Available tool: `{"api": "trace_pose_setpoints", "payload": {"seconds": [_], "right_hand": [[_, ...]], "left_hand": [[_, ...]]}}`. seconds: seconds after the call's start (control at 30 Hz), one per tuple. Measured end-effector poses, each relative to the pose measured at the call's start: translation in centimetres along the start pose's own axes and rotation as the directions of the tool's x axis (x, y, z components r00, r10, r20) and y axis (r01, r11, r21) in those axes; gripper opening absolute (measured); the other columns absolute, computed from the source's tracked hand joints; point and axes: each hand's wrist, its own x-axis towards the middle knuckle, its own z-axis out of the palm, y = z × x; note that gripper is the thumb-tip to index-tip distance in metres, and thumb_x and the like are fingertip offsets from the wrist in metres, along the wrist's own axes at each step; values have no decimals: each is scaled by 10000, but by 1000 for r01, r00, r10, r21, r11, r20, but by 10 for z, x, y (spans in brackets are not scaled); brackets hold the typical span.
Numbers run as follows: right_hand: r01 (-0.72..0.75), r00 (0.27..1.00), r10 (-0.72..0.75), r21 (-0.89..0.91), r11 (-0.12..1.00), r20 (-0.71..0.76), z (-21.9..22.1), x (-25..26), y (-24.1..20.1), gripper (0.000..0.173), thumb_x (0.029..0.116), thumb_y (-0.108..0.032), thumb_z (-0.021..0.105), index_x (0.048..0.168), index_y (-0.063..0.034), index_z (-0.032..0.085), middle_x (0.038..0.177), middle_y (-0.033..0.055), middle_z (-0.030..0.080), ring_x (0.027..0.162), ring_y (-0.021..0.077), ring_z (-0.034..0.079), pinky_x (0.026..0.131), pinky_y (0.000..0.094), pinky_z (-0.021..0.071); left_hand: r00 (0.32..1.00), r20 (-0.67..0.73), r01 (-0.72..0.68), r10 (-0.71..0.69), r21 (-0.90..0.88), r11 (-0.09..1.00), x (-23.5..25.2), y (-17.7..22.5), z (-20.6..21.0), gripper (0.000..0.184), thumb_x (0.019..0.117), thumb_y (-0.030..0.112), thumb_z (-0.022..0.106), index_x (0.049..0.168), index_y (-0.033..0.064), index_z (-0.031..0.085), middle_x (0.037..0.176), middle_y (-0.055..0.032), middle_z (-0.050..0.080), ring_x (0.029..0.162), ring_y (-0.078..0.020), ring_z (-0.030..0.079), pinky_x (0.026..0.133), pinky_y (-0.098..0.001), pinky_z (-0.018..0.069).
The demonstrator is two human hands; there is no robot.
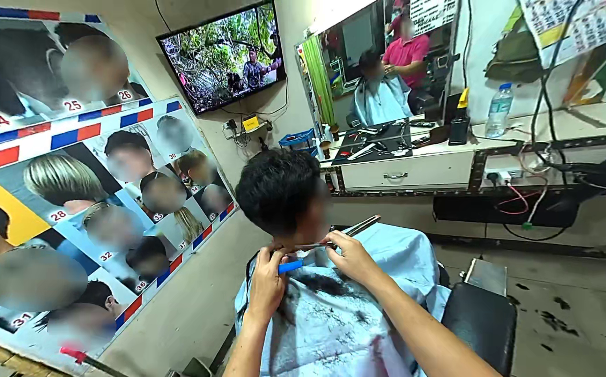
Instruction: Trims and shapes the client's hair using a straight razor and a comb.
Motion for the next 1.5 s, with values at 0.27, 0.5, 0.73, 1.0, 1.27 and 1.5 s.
{"api": "trace_pose_setpoints", "payload": {"seconds": [0.27, 0.5, 0.73, 1.0, 1.27, 1.5], "right_hand": [[-151, 946, 209, 231, 961, -248, 6, -25, -60, 231, 976, -120, 543, 1149, -47, 679, 1078, 57, 703, 904, 108, 677, 796, 292, 582], [-249, 904, 309, 224, 942, -294, 7, -47, -90, 252, 1023, -172, 521, 1187, -26, 647, 1077, 73, 692, 906, 128, 699, 786, 294, 610], [-225, 933, 233, 59, 973, -274, -8, -38, -83, 193, 1017, -134, 571, 1145, -51, 689, 1098, 66, 694, 962, 123, 671, 873, 338, 575], [-178, 970, 140, -191, 965, -198, -17, -24, -59, 174, 1007, -139, 582, 1121, -93, 704, 1120, 72, 679, 869, 138, 673, 751, 336, 592], [-116, 977, 74, -209, 971, -200, -9, -15, -43, 193, 985, -74, 566, 1118, -79, 705, 1185, 89, 661, 864, 138, 660, 723, 314, 580], [-58, 993, 33, -210, 976, -118, -2, -16, -44, 173, 980, -75, 583, 1091, -69, 715, 1203, 82, 670, 993, 148, 676, 823, 325, 595]], "left_hand": [[982, 163, -80, 96, -102, 992, -3, -23, -16, 300, 1066, 266, 504, 1279, 188, 701, 1245, -122, 660, 1171, -265, 643, 945, -435, 571], [973, 178, -126, 148, -126, 984, -2, -32, -12, 314, 1064, 307, 501, 1290, 215, 699, 1193, -128, 667, 1122, -283, 648, 910, -423, 567], [978, 173, -89, 119, -175, 981, -10, -33, -10, 266, 1045, 292, 542, 1144, 165, 753, 1146, -128, 685, 1111, -295, 651, 923, -465, 561], [991, 91, -81, 99, -187, 979, -28, -36, 6, 330, 1074, 309, 466, 1286, 223, 703, 1201, -96, 632, 1109, -216, 625, 913, -394, 554], [995, 72, -47, 66, -235, 971, -29, -37, 8, 320, 1079, 302, 457, 1172, 203, 746, 1178, -73, 628, 1114, -184, 612, 921, -373, 545], [996, 72, -36, 57, -268, 963, -30, -39, 8, 309, 1079, 287, 468, 1163, 190, 750, 1181, -72, 630, 1107, -180, 613, 917, -364, 545]]}}
